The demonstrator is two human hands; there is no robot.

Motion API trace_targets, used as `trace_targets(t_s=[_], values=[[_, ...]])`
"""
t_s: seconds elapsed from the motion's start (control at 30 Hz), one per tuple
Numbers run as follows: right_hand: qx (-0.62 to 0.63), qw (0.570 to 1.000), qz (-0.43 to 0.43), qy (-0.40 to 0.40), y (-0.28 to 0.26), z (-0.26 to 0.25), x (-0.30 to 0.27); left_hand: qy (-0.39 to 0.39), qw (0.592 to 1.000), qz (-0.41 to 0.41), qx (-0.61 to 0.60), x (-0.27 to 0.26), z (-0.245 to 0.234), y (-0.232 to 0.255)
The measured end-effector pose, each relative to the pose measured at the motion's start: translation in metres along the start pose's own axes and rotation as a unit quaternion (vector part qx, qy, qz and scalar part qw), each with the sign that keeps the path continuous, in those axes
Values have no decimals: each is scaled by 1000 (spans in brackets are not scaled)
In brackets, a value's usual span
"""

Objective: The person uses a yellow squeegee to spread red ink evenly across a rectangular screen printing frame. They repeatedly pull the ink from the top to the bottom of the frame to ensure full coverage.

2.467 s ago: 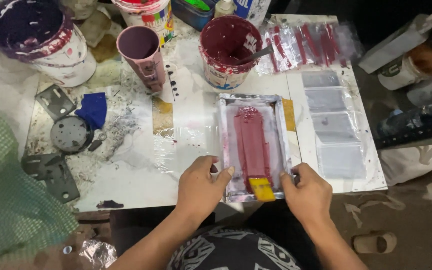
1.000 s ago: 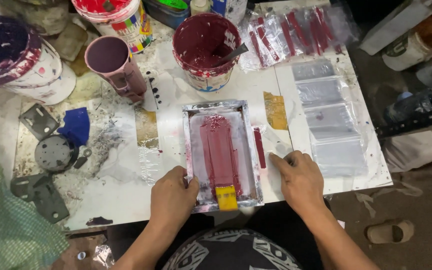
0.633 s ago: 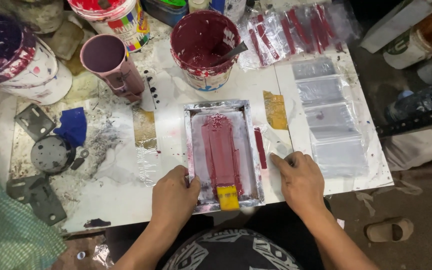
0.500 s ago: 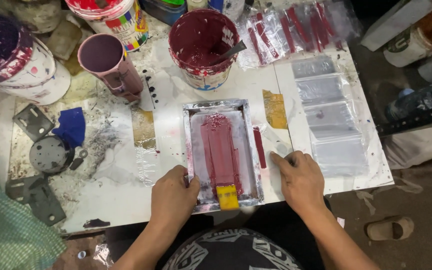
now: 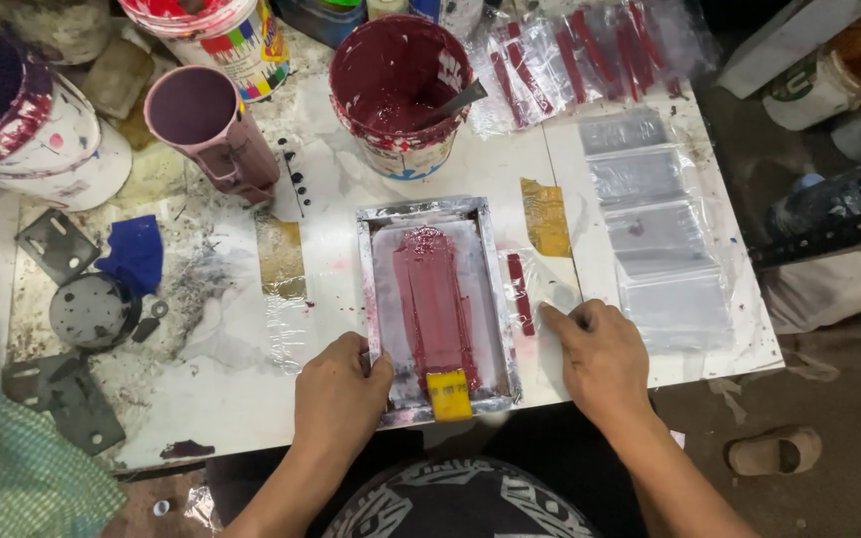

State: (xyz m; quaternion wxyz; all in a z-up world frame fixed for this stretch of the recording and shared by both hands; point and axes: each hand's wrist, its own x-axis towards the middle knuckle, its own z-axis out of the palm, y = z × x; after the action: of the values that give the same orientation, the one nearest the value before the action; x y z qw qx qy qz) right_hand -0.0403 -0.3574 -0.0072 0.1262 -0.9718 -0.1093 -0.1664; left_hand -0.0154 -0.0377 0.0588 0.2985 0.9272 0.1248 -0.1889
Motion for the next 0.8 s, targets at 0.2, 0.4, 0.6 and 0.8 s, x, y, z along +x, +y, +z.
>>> trace_targets(t_s=[0.2, 0.4, 0.6, 0.8], values=[[-13, 999, 40, -27, 8, 1, -6, -9, 1000, 4, 7, -1, 2, 0], [36, 996, 81, -13, -1, -10, 6, -19, 1000, -14, -5, -4, -2, 6], [-23, 997, 28, -62, 6, 0, 29, -25, 999, -31, -14, -9, -9, 12], [-44, 999, 8, -28, 16, 6, 26, -23, 999, -24, -9, -8, -7, 9]])
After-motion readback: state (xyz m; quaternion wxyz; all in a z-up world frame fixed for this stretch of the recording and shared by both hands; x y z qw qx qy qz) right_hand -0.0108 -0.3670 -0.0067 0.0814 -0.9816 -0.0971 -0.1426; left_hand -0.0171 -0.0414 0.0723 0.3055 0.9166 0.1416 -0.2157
